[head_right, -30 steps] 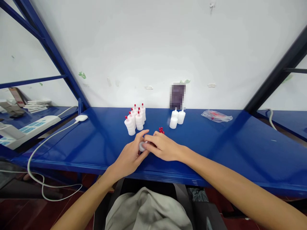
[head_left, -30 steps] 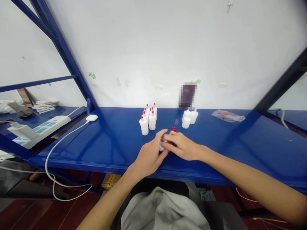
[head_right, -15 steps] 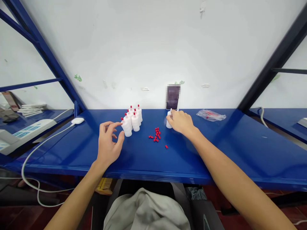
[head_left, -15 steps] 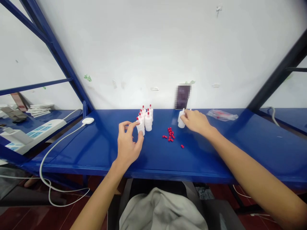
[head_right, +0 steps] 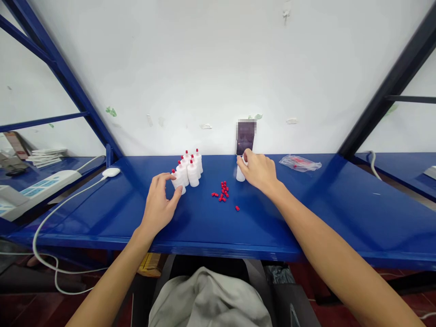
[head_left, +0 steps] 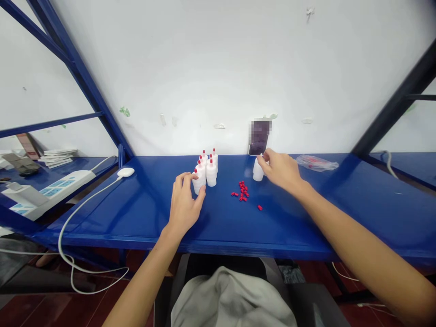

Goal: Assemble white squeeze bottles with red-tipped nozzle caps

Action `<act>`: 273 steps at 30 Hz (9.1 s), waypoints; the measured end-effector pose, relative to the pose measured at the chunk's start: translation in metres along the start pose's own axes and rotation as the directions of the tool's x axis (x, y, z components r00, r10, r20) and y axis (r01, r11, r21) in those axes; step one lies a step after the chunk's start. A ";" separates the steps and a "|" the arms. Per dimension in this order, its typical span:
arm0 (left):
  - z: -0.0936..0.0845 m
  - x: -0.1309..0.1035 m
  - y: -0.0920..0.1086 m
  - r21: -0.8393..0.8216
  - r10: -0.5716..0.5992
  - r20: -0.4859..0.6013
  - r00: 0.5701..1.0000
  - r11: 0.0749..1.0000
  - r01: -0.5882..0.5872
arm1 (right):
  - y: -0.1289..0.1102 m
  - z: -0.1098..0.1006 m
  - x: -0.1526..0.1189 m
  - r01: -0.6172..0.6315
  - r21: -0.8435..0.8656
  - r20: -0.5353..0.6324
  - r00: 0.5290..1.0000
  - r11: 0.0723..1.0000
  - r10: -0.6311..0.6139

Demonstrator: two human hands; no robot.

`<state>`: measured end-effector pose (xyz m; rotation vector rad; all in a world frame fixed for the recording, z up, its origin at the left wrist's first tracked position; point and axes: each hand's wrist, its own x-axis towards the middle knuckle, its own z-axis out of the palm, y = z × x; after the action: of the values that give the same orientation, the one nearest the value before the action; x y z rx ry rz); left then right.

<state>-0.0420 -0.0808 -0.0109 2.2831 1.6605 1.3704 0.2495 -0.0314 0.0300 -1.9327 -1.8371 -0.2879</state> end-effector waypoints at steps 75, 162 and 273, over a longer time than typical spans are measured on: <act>0.003 -0.023 0.039 -0.228 0.066 0.353 0.933 0.973 0.018 | 0.035 -0.017 0.006 0.083 -0.132 0.276 0.960 0.988 -0.044; 0.012 -0.022 0.035 -0.325 0.196 0.412 0.890 0.944 -0.058 | -0.065 0.002 -0.068 0.446 0.732 0.146 0.637 0.516 -0.757; 0.005 -0.018 0.042 -0.398 0.146 0.439 0.886 0.916 0.047 | 0.025 -0.027 0.004 -0.040 -0.058 -0.032 0.999 0.998 0.038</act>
<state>-0.0077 -0.1107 -0.0058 2.1845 1.0669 0.9463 0.2789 -0.0399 0.0509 -1.9901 -1.7878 -0.3602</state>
